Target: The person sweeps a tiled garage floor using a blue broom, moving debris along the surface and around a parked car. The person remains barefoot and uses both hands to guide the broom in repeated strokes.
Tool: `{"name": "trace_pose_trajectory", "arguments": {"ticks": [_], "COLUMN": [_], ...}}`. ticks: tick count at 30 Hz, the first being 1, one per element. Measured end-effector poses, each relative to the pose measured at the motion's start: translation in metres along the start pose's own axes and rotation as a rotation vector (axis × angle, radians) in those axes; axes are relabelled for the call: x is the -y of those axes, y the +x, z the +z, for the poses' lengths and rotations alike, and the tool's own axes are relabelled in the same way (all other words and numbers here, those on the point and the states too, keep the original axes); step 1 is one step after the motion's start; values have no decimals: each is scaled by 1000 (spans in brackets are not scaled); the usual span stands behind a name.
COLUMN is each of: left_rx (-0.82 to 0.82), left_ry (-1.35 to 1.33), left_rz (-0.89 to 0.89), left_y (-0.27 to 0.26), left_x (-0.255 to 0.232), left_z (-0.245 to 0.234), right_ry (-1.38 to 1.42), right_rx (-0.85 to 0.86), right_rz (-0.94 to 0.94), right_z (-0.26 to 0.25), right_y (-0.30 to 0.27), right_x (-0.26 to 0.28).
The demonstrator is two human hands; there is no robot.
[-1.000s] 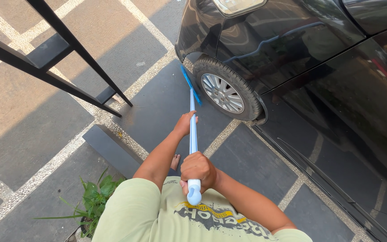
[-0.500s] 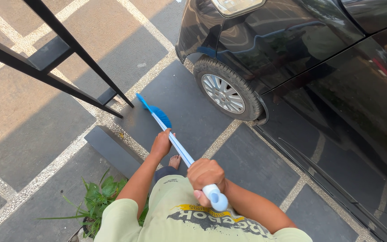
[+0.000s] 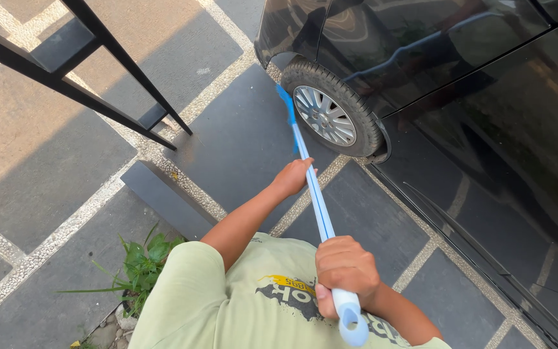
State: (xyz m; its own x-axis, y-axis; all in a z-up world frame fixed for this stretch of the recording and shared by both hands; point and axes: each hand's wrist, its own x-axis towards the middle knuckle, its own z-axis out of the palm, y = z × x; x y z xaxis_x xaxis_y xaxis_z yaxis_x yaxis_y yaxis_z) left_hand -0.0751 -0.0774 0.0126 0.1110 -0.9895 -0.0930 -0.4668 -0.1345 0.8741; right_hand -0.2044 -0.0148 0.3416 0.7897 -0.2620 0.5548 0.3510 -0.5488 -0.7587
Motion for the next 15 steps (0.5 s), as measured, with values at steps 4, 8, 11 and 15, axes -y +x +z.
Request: {"name": "trace_pose_trajectory", "arguments": {"ticks": [4, 8, 11, 15], "left_rx": [48, 133, 14, -58], "left_ry": [-69, -47, 23, 128], "left_rz": [-29, -190, -180, -167], "left_y": [7, -21, -56, -82], "left_x": [25, 71, 91, 90], "left_z": [31, 33, 19, -2], "right_ry": [-36, 83, 272, 399], "right_rx": [-17, -54, 21, -76], "right_rz": [30, 75, 103, 85], "right_z": [15, 36, 39, 15], "right_y": [7, 0, -7, -12], "right_x": [-37, -66, -68, -46]}}
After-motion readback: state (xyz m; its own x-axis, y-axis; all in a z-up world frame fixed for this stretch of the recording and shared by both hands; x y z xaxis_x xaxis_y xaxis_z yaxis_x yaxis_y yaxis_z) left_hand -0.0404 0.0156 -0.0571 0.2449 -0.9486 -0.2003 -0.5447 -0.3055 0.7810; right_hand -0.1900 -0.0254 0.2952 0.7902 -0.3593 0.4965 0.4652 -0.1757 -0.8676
